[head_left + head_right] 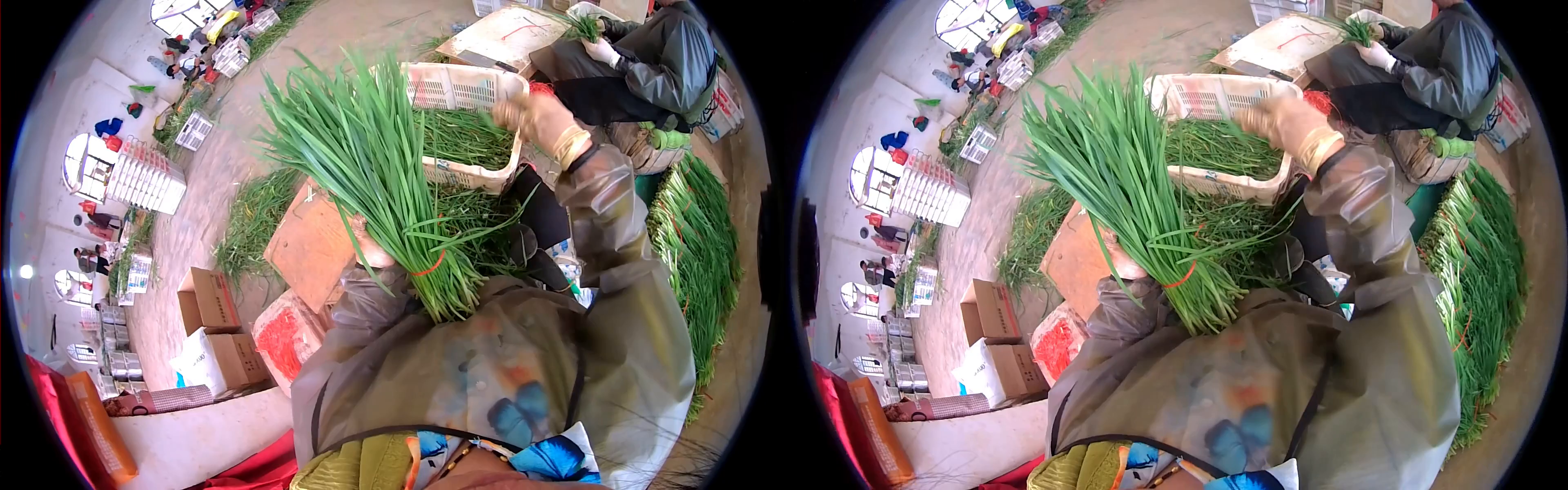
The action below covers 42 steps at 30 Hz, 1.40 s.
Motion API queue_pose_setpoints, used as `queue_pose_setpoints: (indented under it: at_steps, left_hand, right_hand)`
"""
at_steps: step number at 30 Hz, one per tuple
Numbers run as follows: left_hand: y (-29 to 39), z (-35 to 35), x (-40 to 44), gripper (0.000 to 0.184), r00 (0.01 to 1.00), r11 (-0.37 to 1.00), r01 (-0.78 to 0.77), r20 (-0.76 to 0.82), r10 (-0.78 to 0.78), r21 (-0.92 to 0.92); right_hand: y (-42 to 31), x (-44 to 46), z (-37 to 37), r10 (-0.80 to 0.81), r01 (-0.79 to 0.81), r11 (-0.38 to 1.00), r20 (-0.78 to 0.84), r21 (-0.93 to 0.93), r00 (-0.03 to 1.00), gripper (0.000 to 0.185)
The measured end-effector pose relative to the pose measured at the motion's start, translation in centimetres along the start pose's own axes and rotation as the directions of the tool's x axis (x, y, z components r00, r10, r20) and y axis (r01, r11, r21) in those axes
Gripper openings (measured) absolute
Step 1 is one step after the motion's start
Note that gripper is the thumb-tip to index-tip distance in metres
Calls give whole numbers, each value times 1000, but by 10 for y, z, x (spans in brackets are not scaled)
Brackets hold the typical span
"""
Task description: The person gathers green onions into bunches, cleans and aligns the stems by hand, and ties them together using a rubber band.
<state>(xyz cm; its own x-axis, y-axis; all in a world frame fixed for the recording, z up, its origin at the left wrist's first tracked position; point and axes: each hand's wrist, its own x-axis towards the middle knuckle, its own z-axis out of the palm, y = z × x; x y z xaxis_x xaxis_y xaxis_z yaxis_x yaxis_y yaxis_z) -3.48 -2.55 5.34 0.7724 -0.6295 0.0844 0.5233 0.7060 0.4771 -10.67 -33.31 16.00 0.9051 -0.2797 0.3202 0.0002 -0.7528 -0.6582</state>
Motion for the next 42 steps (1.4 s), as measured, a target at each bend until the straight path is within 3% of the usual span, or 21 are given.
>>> queue_pose_setpoints:
  at_steps: [1,4,6,9,10,13,18,20,22,23,25,26,29,31,33,34,35,37,39,41,42]
  left_hand:
    - [-1,-3,0,52,1000,1000,1,2,-1,-2]
    - [-8,-5,4,50,995,994,-100,-14,101,34]
    - [-9,-1,2,50,991,988,-130,23,129,79]
    - [-8,14,0,52,984,974,-167,-44,175,153]
    - [-12,19,1,73,959,894,-270,18,283,358]
    - [-8,30,0,75,967,888,-242,16,256,391]
    - [-11,28,1,75,957,860,-281,54,286,427]
    - [-11,28,1,54,970,960,-235,-35,243,151]
    - [-4,16,2,52,990,987,-123,-62,130,99]
    - [-1,11,2,49,997,999,2,-81,2,47]
    - [-1,40,-5,43,994,983,-109,-5,111,149]
    - [2,34,-1,41,994,987,-50,-86,64,154]
    - [3,24,3,38,982,985,1,-185,31,174]
    - [1,25,1,36,978,980,3,-205,39,201]
    - [-3,30,-1,42,977,884,-153,-65,202,442]
    - [-4,20,1,58,949,738,-299,109,296,605]
    - [-6,11,0,58,952,737,-293,112,285,609]
    - [-5,22,-2,72,975,770,-216,83,208,601]
    - [-5,25,-1,70,978,805,-202,69,197,558]
    - [-3,28,0,41,995,938,-93,-9,102,333]
    - [-2,31,1,42,995,964,-71,-50,86,256]
  right_hand:
    - [-6,-12,-1,-26,61,941,109,-334,994,20]
    - [-22,-13,-1,47,-50,995,-35,-82,998,15]
    - [-39,-9,-2,-78,92,961,-60,262,995,12]
    - [-51,4,15,-285,343,854,-200,392,937,11]
    - [-61,2,14,-238,311,841,-214,442,947,13]
    - [-68,14,18,-170,240,903,-218,355,961,15]
    - [-86,21,17,-44,-120,623,188,773,981,13]
    - [-84,26,20,-29,-65,694,118,717,993,13]
    - [-76,33,26,-59,72,761,-42,645,997,17]
    - [-73,38,24,-89,113,685,-71,719,993,17]
    - [-76,40,23,128,-40,432,-18,901,992,16]
    - [-75,42,20,120,-38,438,-16,898,993,16]
    - [-71,56,4,25,198,136,-203,971,979,16]
    - [-95,51,-16,38,338,362,-376,869,926,10]
    - [-118,47,-22,-329,566,650,-483,507,811,11]
    - [-127,47,-23,-472,589,682,-353,434,807,13]
    - [-134,47,-20,-586,616,701,-202,359,785,15]
    - [-145,51,-11,-572,559,816,-65,-149,818,24]
    - [-151,62,-2,-528,482,794,-26,-371,849,35]
    - [-159,67,-2,-393,399,841,95,-364,915,39]
    - [-163,70,-2,-247,315,876,222,-366,943,44]
